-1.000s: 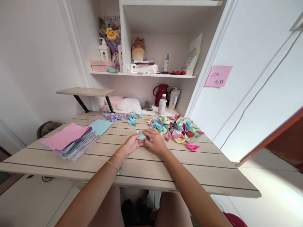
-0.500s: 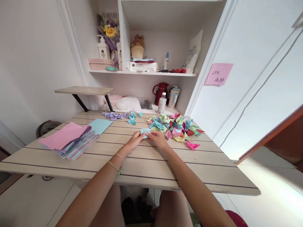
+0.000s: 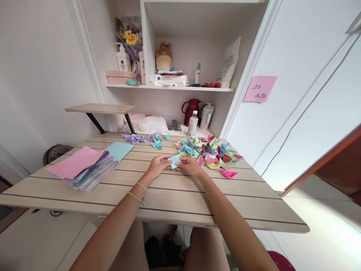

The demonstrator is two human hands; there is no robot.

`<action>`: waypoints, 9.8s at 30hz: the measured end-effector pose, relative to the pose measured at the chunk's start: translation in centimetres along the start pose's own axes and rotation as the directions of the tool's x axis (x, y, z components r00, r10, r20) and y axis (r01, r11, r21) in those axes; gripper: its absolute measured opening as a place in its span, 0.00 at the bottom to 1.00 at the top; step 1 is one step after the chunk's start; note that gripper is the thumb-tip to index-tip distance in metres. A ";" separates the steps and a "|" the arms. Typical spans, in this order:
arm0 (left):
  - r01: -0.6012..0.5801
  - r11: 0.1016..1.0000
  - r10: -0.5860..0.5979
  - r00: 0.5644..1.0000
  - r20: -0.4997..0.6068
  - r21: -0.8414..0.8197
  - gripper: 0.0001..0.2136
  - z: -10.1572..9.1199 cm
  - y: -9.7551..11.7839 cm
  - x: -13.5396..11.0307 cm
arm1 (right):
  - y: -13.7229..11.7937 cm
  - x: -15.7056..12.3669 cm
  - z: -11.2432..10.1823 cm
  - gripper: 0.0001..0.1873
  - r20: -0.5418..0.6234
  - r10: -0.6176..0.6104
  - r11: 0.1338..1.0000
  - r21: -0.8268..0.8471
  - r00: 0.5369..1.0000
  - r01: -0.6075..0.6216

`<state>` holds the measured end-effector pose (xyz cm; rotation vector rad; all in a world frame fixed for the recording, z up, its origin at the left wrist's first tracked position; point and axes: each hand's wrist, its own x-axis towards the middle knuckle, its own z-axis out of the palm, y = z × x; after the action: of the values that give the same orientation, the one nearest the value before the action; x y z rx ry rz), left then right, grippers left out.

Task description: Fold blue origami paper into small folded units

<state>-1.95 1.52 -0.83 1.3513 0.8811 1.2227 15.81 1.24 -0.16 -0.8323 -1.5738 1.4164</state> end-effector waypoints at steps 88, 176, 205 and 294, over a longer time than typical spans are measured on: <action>-0.062 0.998 0.061 0.972 -0.226 0.005 0.14 0.6 -0.1 -0.2 | 0.9 0.4 1.5 0.20 -0.359 -0.125 0.992 -0.032 0.925 0.121; 0.075 0.997 -0.075 0.991 -0.107 -0.004 0.16 0.8 -0.2 -0.4 | 0.5 0.0 1.2 0.24 -0.221 0.038 0.999 -0.001 0.975 -0.040; 0.123 0.987 -0.128 0.991 -0.040 -0.105 0.15 1.1 0.5 -0.5 | 0.2 0.0 1.4 0.10 -0.307 -0.473 0.763 -0.610 0.826 0.211; 0.180 0.959 -0.201 0.976 -0.079 -0.217 0.13 0.8 0.8 -0.8 | 0.2 0.4 1.8 0.21 -0.248 -0.101 0.973 0.179 0.963 0.148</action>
<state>-1.43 0.41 -0.09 1.0203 0.9036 1.2040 14.00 0.87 -0.34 -0.7406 -1.2599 1.3044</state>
